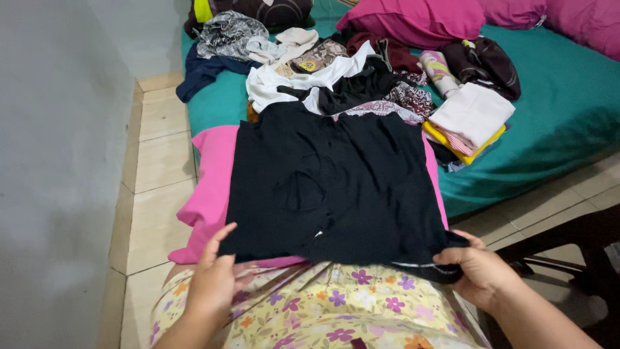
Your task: The person folds a white t-shirt, then folds and stacks several pairs of socks on a pink pillow. The person then folds a black garment and places it into a yellow laundry basket.
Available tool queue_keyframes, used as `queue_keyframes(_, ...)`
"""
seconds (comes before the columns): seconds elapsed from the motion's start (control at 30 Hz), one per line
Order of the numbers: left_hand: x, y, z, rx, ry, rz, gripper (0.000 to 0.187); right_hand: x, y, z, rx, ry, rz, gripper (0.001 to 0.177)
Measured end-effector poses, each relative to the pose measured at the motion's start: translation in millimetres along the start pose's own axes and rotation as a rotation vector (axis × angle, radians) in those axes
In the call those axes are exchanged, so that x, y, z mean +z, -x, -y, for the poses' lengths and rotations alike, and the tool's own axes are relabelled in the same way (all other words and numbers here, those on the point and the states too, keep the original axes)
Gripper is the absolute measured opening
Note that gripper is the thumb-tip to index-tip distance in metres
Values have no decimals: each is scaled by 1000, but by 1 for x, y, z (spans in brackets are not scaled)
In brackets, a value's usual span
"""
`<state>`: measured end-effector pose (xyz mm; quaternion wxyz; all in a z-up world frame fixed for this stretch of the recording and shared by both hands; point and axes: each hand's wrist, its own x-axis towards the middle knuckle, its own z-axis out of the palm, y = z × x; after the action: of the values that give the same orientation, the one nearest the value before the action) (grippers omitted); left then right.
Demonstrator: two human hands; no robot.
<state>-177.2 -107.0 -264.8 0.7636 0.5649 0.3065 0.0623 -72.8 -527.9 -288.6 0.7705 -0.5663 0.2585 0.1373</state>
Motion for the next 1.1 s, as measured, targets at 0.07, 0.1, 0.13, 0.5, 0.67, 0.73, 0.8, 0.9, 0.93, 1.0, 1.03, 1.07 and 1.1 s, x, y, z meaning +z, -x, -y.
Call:
queue_keyframes(0.07, -2, -4, -12, 192, -23, 17, 58, -2, -11, 8, -43, 17, -66, 50)
queue_keyframes(0.1, -3, -6, -19, 318, -59, 16, 56, -4, -14, 19, -89, 49, -51, 44)
queue_keyframes(0.13, -2, -8, -26, 443, -96, 14, 54, -5, -15, 30, -134, 80, -37, 38)
queue_keyframes(0.5, 18, -6, -61, 138, 750, 77, 18, 5, 22, 70, -262, 189, 123, 36)
queue_keyframes(0.67, 21, 14, -71, -165, 502, 120, 57, -1, 17, 55, -253, 818, 100, 52)
queue_keyframes(0.73, 28, 15, -76, -112, 500, 206, 56, 1, 11, 57, -355, 961, -26, 41)
queue_keyframes(0.8, 33, 6, -80, -109, 510, 245, 47, 5, 5, 60, -407, 813, -148, 23)
queue_keyframes(0.9, 27, -13, -80, -31, 399, 190, 37, -1, 5, 77, -550, 527, -224, 20)
queue_keyframes(0.93, 24, -20, -80, 7, 340, 154, 40, -4, 6, 84, -550, 442, -257, 19)
queue_keyframes(1.0, 14, -32, -83, 44, 261, 146, 38, -14, 5, 100, -549, 271, -320, 17)
queue_keyframes(1.03, 7, -37, -88, 62, 222, 141, 37, -19, 3, 108, -584, 170, -263, 18)
queue_keyframes(1.07, -2, -39, -96, 94, 290, 199, 30, -27, 2, 118, -617, 69, -206, 20)
queue_keyframes(1.1, -10, -40, -107, 128, 358, 257, 24, -32, -2, 125, -650, -33, -147, 23)
